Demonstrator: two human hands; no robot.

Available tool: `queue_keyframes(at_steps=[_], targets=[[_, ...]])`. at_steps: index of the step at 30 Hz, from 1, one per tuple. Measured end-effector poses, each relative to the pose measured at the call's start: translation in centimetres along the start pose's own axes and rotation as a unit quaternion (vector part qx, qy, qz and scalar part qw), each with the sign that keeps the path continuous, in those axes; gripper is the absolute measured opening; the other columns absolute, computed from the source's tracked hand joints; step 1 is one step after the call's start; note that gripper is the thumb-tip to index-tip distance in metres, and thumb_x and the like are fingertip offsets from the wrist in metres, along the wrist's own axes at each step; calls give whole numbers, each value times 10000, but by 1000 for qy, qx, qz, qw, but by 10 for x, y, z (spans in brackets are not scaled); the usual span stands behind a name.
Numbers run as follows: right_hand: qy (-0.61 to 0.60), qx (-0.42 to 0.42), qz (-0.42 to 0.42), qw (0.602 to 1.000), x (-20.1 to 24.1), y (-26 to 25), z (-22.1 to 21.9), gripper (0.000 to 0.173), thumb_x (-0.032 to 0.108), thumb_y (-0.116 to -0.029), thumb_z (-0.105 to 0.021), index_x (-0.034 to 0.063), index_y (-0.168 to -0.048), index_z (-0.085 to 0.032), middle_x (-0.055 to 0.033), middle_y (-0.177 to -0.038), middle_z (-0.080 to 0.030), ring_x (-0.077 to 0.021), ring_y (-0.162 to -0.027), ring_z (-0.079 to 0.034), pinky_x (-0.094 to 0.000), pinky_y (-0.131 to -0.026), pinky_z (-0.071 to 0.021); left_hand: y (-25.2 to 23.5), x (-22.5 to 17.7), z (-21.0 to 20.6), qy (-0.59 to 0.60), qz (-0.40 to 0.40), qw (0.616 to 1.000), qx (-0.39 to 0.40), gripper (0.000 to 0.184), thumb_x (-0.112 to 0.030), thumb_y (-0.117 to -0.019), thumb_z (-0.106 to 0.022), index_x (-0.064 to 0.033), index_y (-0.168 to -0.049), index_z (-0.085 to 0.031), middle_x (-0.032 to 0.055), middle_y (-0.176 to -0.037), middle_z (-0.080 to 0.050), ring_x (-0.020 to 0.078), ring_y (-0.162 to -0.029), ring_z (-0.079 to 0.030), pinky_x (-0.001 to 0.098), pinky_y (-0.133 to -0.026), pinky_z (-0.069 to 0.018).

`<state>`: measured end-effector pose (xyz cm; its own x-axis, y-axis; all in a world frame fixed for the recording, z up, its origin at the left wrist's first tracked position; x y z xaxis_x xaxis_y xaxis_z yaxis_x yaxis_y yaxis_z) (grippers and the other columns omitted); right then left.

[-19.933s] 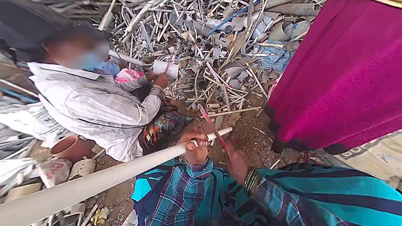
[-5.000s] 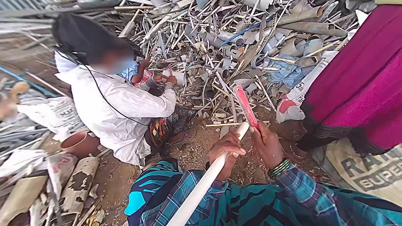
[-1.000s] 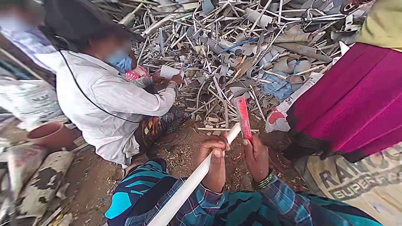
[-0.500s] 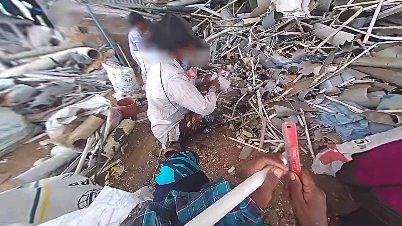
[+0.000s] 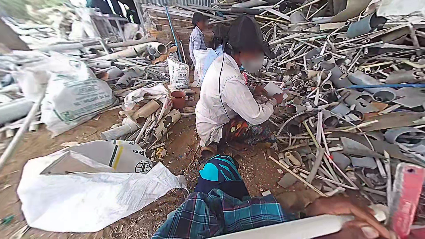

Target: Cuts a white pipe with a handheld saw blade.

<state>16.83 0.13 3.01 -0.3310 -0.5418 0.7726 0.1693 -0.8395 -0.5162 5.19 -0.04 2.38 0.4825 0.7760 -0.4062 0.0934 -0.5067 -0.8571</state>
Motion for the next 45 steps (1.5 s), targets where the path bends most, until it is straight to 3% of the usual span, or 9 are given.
queue_keyframes(at_steps=[6, 13, 20, 24, 29, 33, 38, 41, 45], targets=[[-4, -20, -56, 998, 4, 3, 10, 350, 206, -1049, -526, -140, -1097, -513, 11, -755, -596, -28, -636, -607, -254, -613, -552, 0, 3, 2, -13, -4, 1000, 7, 393, -357, -1065, -520, 5, -977, -644, 61, -945, -698, 120, -1001, -680, 348, -1014, -512], [-1, -18, -26, 1000, 9, 5, 0, 414, 269, -1037, -580, -143, -1057, -543, -4, -733, -596, -20, -614, -601, -230, -590, -542, 3, 6, 4, -5, 18, 1000, -3, 345, -355, -1052, -557, -31, -1002, -665, 36, -968, -709, 117, -1029, -677, 360, -1045, -500], [11, -52, -38, 998, 14, 17, 4, 387, 253, -1044, -514, -132, -1005, -535, 32, -657, -551, 4, -550, -551, -205, -535, -504, -20, -24, -8, 4, 5, 1000, -12, 334, -198, -1022, -541, 101, -898, -623, 59, -857, -676, 45, -939, -647, 246, -948, -493], [-4, -80, -70, 994, 8, 11, 17, 261, 194, -1038, -471, -66, -1044, -495, 111, -656, -537, 46, -532, -540, -179, -516, -511, 0, 0, 1, -12, -14, 999, 29, 366, -340, -1069, -516, -4, -995, -642, 55, -958, -696, 118, -1021, -671, 347, -1027, -500], [-10, -42, -31, 999, 12, 16, 1, 445, 280, -1045, -554, -163, -1079, -544, -7, -712, -591, -23, -583, -588, -236, -552, -538, 2, 4, 4, -5, 14, 1000, 12, 332, -333, -1062, -537, -27, -1010, -655, 34, -972, -704, 109, -1030, -670, 352, -1039, -497], [5, -82, -85, 993, -5, 13, 14, 362, 241, -1037, -497, -117, -1088, -507, 75, -664, -537, 17, -539, -555, -206, -520, -518, 2, 4, 6, -5, -5, 1000, 22, 320, -325, -1064, -537, -29, -1035, -655, 44, -1002, -707, 126, -1059, -669, 371, -1051, -495], [99, -93, -68, 988, 9, 29, 7, 443, 229, -1083, -395, -193, -1129, -521, -4, -628, -531, -13, -497, -528, -230, -495, -507, -21, -26, -8, 7, 30, 999, -28, 300, -197, -1026, -566, 70, -908, -638, 19, -867, -686, 6, -939, -641, 231, -968, -485], [135, -153, -75, 976, 13, 20, 17, 387, 219, -1065, -407, -134, -1050, -565, 65, -583, -473, 73, -459, -453, -135, -457, -425, -20, -26, -12, 25, 46, 998, -36, 283, -234, -1022, -596, 22, -921, -663, -32, -877, -703, -5, -956, -654, 254, -1001, -489], [127, -148, -57, 979, 8, 25, 16, 370, 235, -1050, -447, -97, -986, -595, 32, -566, -495, 16, -437, -480, -179, -432, -447, -12, -14, -9, 16, 23, 999, -18, 217, -313, -1053, -544, -161, -1040, -699, -125, -988, -699, -16, -1024, -636, 246, -1024, -481]])
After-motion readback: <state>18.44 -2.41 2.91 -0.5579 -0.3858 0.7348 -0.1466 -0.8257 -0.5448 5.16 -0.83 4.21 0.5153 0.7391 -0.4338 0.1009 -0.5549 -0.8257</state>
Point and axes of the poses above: each hand's wrist, its own y-axis away from the middle knuckle, its own z-axis out of the back of the hand, x = y × z, the point moved 5 cm from there along -y, towards the middle knuckle
